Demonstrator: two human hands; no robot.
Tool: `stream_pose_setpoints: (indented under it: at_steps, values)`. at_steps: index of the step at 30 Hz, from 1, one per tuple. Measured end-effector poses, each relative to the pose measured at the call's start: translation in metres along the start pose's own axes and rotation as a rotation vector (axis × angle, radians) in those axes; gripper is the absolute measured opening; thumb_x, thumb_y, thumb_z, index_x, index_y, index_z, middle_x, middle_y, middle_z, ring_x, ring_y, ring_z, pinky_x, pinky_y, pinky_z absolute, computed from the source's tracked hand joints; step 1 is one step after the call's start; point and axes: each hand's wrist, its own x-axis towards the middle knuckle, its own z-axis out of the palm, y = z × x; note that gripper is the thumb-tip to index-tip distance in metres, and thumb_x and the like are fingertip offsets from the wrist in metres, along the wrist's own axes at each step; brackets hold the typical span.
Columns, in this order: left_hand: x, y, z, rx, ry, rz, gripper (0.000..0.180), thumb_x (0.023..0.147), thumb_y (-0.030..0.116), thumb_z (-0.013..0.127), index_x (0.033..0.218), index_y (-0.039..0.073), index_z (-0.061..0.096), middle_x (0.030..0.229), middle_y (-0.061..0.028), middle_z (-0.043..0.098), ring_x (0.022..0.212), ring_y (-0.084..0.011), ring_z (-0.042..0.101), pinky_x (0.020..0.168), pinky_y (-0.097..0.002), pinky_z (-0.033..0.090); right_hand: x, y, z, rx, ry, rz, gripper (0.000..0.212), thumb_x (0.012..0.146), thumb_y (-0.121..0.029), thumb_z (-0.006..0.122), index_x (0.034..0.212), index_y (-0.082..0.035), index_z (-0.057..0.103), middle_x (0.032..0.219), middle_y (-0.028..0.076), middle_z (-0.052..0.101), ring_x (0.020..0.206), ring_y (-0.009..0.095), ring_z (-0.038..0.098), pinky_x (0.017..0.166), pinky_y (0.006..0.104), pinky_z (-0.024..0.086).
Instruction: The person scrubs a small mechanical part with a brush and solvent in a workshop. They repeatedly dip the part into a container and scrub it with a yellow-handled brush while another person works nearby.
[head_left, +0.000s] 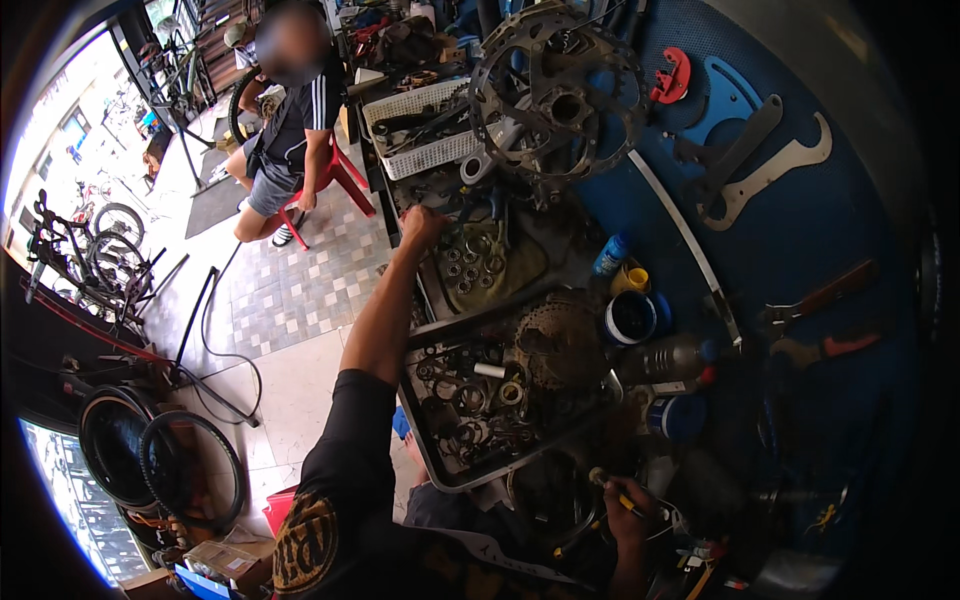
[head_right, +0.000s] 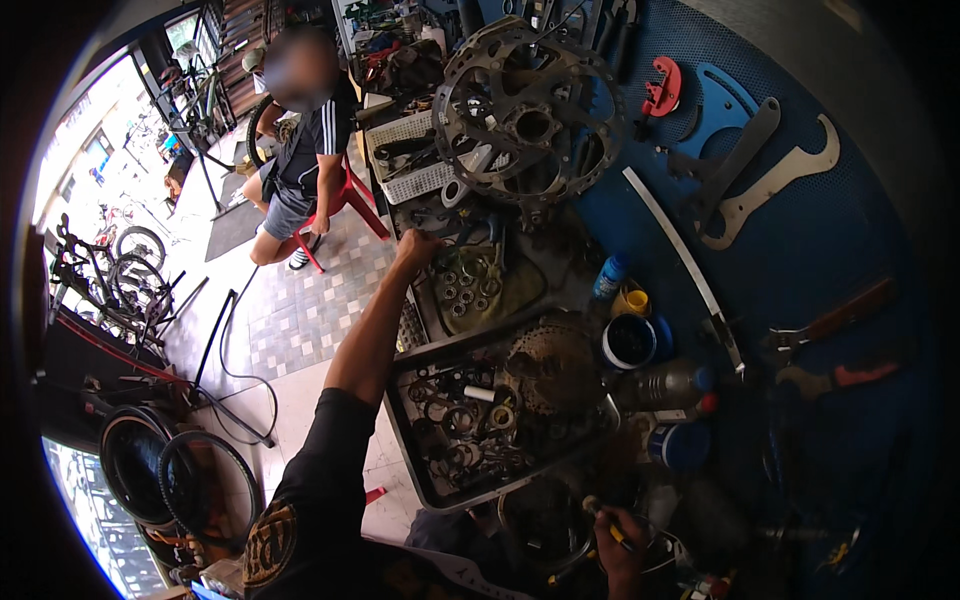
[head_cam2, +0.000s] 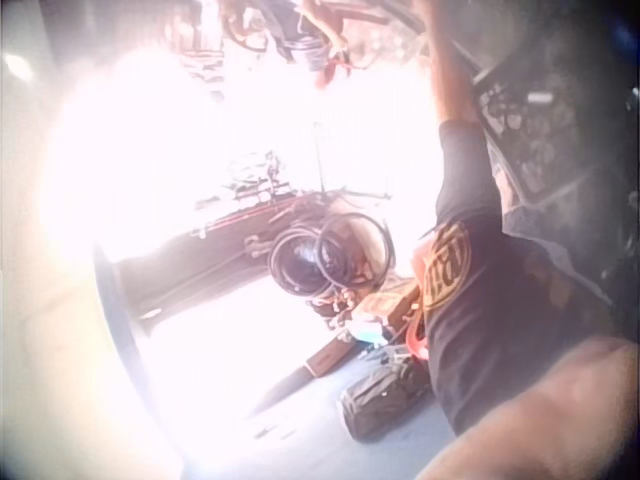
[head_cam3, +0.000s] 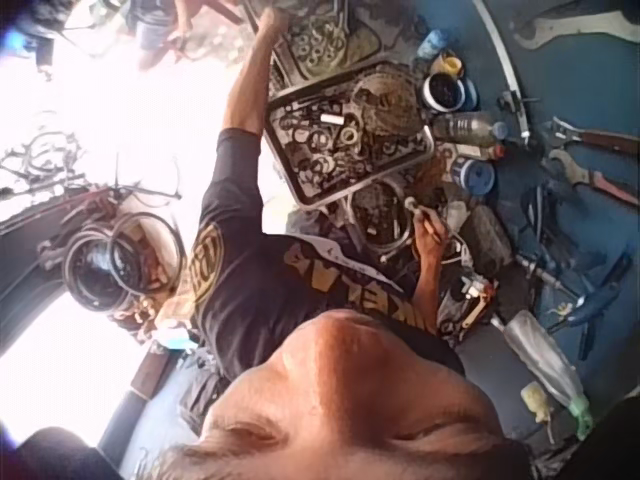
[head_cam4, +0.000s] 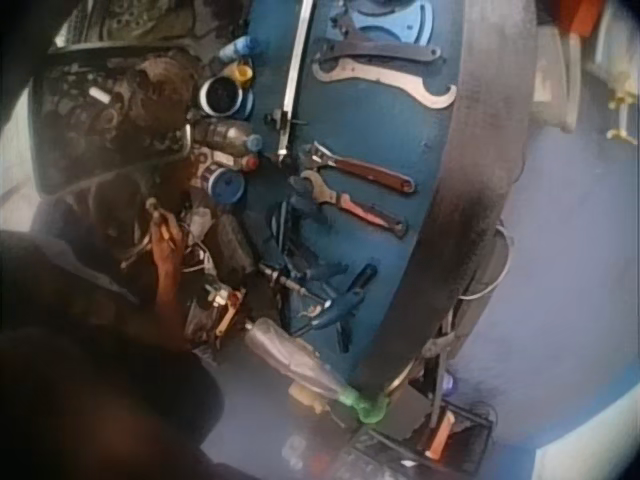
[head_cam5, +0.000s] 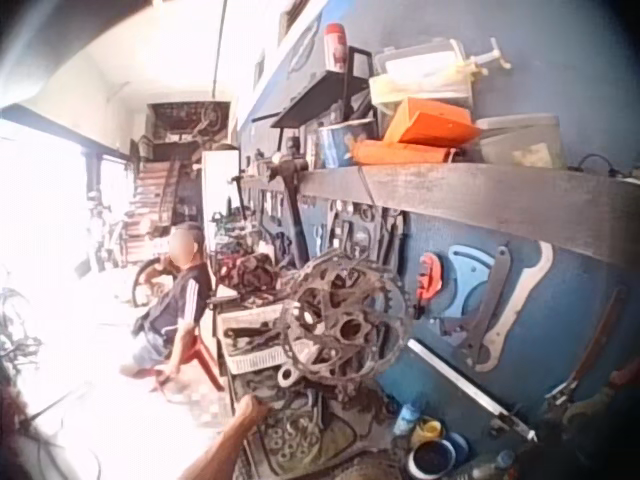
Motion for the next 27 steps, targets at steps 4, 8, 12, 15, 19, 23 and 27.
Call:
stream_pose_setpoints:
  at_steps: [4,8,12,15,19,23,27]
  values:
    - [0.005,0.002,0.005,0.184,-0.042,-0.036,0.045,0.08,0.047,0.082,0.1,0.006,0.083,0.112,-0.0207,0.078,0.117,-0.0375,0.069,0.109,-0.0554,0.042,0.004,-0.003,-0.001,0.034,0.069,-0.111,0.025,0.095,-0.025,0.079,0.107,-0.003,0.076,0.086,0.013,0.076,0.082,0.021,0.074,0.076,0.0351,0.056]
    - [-0.046,0.027,-0.045,-0.04,0.218,0.178,0.048,0.085,0.042,0.081,0.118,0.008,0.078,0.119,-0.02,0.075,0.12,-0.0372,0.066,0.113,-0.0521,0.041,0.0,-0.003,-0.005,0.068,0.048,-0.097,0.026,0.096,-0.026,0.078,0.108,-0.003,0.076,0.084,0.012,0.075,0.081,0.019,0.073,0.075,0.0342,0.055]
    - [-0.189,0.085,-0.079,-0.235,0.144,0.412,0.033,0.093,0.021,0.077,0.119,0.002,0.074,0.115,-0.0227,0.073,0.096,-0.0371,0.073,0.083,-0.0459,0.058,-0.008,-0.007,-0.005,0.078,0.024,-0.123,0.029,0.097,-0.031,0.077,0.11,-0.004,0.076,0.082,0.011,0.075,0.078,0.017,0.072,0.072,0.0336,0.055]
    - [-0.334,0.127,-0.07,-0.21,-0.161,0.522,0.034,0.094,0.019,0.077,0.124,0.004,0.071,0.11,-0.0181,0.074,0.097,-0.0327,0.074,0.084,-0.0434,0.059,-0.011,-0.009,-0.001,0.15,-0.057,-0.069,0.034,0.098,-0.037,0.078,0.114,-0.006,0.076,0.082,0.011,0.074,0.077,0.015,0.071,0.071,0.0328,0.054]
    - [-0.464,0.152,-0.043,-0.092,-0.52,0.665,0.033,0.096,0.023,0.074,0.123,0.005,0.07,0.122,-0.0195,0.07,0.112,-0.0393,0.07,0.092,-0.0472,0.059,-0.015,-0.013,0.001,0.152,-0.013,-0.317,0.028,0.099,-0.028,0.077,0.111,-0.003,0.076,0.083,0.008,0.076,0.078,0.015,0.074,0.07,0.0315,0.056]
    - [-0.526,0.137,0.001,0.071,-0.585,0.77,0.04,0.094,0.023,0.072,0.127,0.002,0.069,0.129,-0.0209,0.068,0.121,-0.0393,0.067,0.1,-0.0474,0.057,-0.02,-0.019,-0.006,0.099,-0.003,-0.377,0.033,0.1,-0.033,0.076,0.113,-0.002,0.075,0.08,0.008,0.075,0.075,0.017,0.073,0.068,0.0321,0.055]
    - [-0.537,0.106,0.041,0.389,-0.435,0.884,0.05,0.093,0.024,0.069,0.137,0.002,0.065,0.143,-0.0214,0.062,0.137,-0.0377,0.057,0.117,-0.0492,0.044,-0.022,-0.02,-0.018,0.119,0.04,-0.482,0.03,0.101,-0.032,0.075,0.112,-0.004,0.075,0.082,0.01,0.077,0.077,0.018,0.075,0.067,0.032,0.056]
